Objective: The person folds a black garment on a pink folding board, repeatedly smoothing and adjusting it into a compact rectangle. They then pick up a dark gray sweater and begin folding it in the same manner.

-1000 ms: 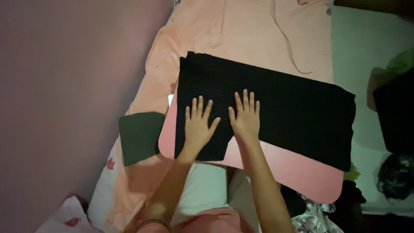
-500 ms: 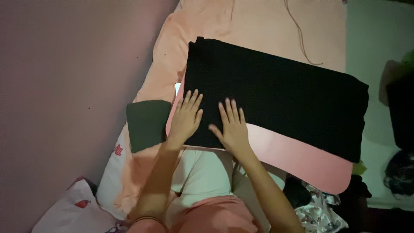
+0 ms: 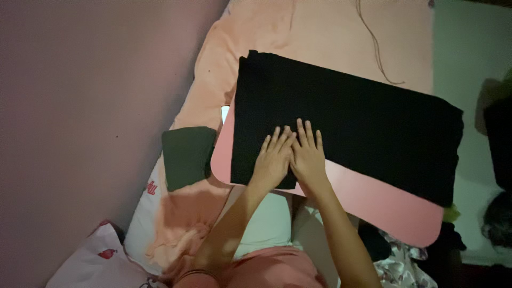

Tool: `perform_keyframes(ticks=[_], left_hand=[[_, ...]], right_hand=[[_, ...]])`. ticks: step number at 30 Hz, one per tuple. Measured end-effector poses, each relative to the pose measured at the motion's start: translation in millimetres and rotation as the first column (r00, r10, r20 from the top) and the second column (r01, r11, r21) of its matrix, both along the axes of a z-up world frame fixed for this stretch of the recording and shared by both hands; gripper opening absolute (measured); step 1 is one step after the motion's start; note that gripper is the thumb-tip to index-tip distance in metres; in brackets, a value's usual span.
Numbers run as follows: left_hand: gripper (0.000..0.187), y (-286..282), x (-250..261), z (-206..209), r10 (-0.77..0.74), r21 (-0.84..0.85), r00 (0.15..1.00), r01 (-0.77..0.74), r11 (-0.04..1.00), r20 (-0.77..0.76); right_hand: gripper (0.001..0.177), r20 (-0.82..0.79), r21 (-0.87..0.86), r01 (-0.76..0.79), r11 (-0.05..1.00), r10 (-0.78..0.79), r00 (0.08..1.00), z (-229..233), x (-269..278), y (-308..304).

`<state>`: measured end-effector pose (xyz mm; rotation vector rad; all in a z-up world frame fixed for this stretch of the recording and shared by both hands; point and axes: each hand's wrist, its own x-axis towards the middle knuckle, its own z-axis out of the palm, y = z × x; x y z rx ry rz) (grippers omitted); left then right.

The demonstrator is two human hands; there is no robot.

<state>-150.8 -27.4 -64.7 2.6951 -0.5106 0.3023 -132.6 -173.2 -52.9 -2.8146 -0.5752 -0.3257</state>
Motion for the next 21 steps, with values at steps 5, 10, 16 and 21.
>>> perform_keyframes(ticks=[5, 10, 16, 21], left_hand=[[0.080, 41, -1, 2, 0.130, -0.038, 0.991, -0.128, 0.991, 0.030], [0.120, 104, -21, 48, 0.333, 0.145, 0.912, -0.306, 0.941, -0.240], [0.105, 67, -11, 44, 0.279, 0.054, 0.944, -0.273, 0.960, -0.177], [0.092, 9, 7, 6, 0.013, -0.099, 1.000, -0.015, 0.995, -0.028]], right_hand=[[0.054, -0.024, 0.060, -0.024, 0.998, 0.025, 0.999, 4, -1, -1], [0.055, -0.050, 0.082, 0.015, 0.997, -0.011, 0.999, 8, -6, 3], [0.057, -0.025, 0.059, 0.018, 0.998, -0.017, 1.000, 2, -4, 1], [0.058, -0.031, 0.038, 0.006, 0.999, -0.005, 1.000, -2, -1, -2]])
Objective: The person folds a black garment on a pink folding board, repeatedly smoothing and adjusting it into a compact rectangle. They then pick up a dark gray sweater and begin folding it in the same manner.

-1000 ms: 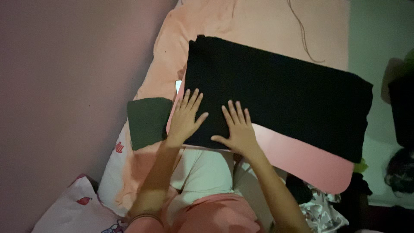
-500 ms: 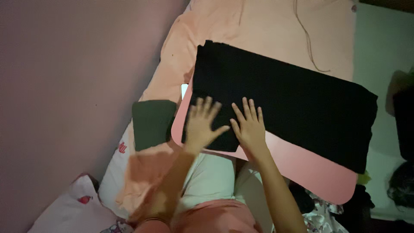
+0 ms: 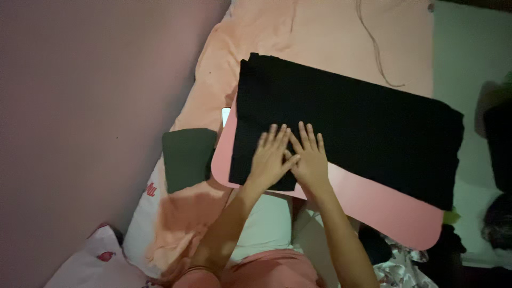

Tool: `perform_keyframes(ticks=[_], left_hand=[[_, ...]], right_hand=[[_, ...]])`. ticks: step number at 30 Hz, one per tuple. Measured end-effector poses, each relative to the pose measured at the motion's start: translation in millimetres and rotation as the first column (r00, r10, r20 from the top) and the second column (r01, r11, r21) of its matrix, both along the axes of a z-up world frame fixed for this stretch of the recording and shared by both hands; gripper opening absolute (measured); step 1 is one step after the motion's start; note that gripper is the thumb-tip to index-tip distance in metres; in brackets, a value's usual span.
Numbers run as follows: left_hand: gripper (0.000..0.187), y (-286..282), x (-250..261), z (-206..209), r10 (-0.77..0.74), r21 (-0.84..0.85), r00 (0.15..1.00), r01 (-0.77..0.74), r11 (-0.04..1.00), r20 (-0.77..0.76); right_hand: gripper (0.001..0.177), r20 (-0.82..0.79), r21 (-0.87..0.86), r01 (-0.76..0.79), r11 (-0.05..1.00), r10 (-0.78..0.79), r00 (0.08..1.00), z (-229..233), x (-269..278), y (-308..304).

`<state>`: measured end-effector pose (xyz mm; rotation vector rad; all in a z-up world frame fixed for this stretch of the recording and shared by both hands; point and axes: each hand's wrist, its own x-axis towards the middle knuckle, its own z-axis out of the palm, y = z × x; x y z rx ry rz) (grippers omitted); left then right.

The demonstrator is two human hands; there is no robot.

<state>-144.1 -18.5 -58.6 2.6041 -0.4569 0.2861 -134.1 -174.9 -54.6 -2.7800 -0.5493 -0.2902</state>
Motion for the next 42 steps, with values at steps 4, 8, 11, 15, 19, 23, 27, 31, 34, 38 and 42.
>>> perform_keyframes(ticks=[4, 8, 11, 15, 19, 23, 27, 31, 34, 38, 42], left_hand=[[0.111, 37, -6, 5, 0.196, 0.025, 0.976, -0.194, 0.981, -0.095], [0.126, 84, -23, 20, 0.400, 0.198, 0.872, -0.354, 0.914, -0.284], [0.120, 86, -27, 26, 0.354, 0.122, 0.933, -0.345, 0.931, -0.067], [0.084, 41, -3, 17, 0.238, -0.019, 0.971, -0.238, 0.971, -0.012], [0.059, 0, 35, 2, 0.012, -0.053, 0.999, -0.010, 0.999, 0.031], [0.058, -9, 50, -4, 0.048, 0.074, 0.996, -0.053, 0.996, 0.075], [0.067, -3, 45, -3, 0.067, 0.054, 0.993, -0.073, 0.996, 0.102], [0.078, -9, 44, 3, 0.099, 0.133, 0.993, -0.107, 0.985, 0.062], [0.081, -9, 45, 5, 0.124, 0.160, 0.992, -0.125, 0.979, 0.020], [0.084, -11, 44, -3, 0.144, 0.203, 0.988, -0.151, 0.968, 0.051], [0.084, -15, 46, -9, 0.170, 0.285, 0.985, -0.170, 0.943, 0.024]], right_hand=[[0.060, 0.019, 0.026, -0.012, 1.000, 0.011, 1.000, 0, 0, 0], [0.061, -0.002, -0.010, 0.045, 0.999, -0.045, 0.999, 0, -3, 5], [0.062, -0.003, -0.035, 0.059, 0.998, -0.059, 0.998, 3, 0, 8], [0.061, -0.054, 0.047, 0.049, 0.998, -0.047, 0.997, 7, -10, 7], [0.067, -0.061, 0.023, 0.019, 1.000, -0.018, 0.998, 6, -18, 0], [0.070, -0.099, 0.318, 0.153, 0.936, -0.128, 0.987, 8, -5, -23], [0.068, 0.002, 0.205, 0.212, 0.956, -0.217, 0.976, 6, 49, -35], [0.072, 0.024, 0.103, 0.171, 0.980, -0.175, 0.984, -8, 75, -40], [0.068, -0.008, 0.021, 0.191, 0.981, -0.191, 0.982, -15, 71, -62], [0.069, -0.025, -0.116, 0.375, 0.920, -0.380, 0.924, -14, 53, -132], [0.067, -0.103, -0.116, 0.621, 0.776, -0.631, 0.769, -8, 11, -225]])
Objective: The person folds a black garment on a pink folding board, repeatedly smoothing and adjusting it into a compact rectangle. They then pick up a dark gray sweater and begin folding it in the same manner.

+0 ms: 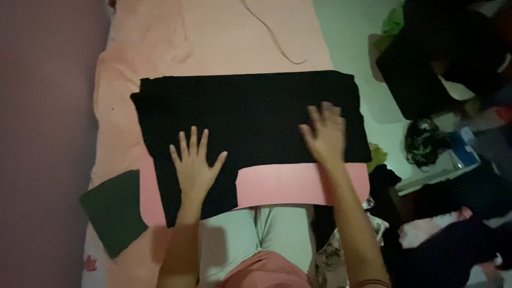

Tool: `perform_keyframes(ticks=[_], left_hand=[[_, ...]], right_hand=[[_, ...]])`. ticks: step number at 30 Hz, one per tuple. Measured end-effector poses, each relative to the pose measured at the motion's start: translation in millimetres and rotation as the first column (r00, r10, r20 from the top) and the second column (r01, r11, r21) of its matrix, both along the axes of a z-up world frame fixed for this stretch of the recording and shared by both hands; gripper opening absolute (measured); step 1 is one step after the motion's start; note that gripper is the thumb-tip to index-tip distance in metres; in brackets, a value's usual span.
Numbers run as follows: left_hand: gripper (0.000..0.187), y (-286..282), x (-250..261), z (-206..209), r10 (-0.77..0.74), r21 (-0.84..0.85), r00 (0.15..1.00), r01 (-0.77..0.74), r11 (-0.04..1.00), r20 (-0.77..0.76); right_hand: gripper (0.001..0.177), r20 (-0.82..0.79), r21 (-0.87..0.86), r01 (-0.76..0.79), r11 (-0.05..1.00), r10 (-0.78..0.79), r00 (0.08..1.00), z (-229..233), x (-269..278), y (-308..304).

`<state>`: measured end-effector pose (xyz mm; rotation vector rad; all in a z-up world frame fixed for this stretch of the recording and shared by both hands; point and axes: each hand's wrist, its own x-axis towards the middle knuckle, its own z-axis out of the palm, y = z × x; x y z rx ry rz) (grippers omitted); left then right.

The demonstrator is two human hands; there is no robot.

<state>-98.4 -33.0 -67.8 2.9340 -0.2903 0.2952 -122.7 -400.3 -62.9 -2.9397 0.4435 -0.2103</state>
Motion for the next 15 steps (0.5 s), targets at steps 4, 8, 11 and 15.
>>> perform_keyframes(ticks=[4, 8, 11, 15], left_hand=[[0.087, 1, -4, 8, -0.002, -0.075, 0.998, -0.004, 0.997, -0.069], [0.090, -19, -5, 32, -0.041, -0.149, 0.999, 0.045, 0.988, 0.026], [0.074, -60, 9, 42, -0.096, -0.172, 0.949, 0.045, 0.984, -0.301], [0.061, -132, 47, 27, -0.394, -0.134, 0.900, 0.421, 0.897, 0.189]], right_hand=[[0.065, 0.027, -0.032, 0.158, 0.987, -0.157, 0.987, 4, -42, -60], [0.077, 0.164, 0.019, 0.121, 0.992, -0.123, 0.979, 18, -58, -60], [0.075, 0.137, 0.005, 0.052, 0.999, -0.052, 0.989, 26, -39, -18], [0.057, 0.090, 0.019, -0.153, 0.988, 0.151, 0.984, 18, 19, 59]])
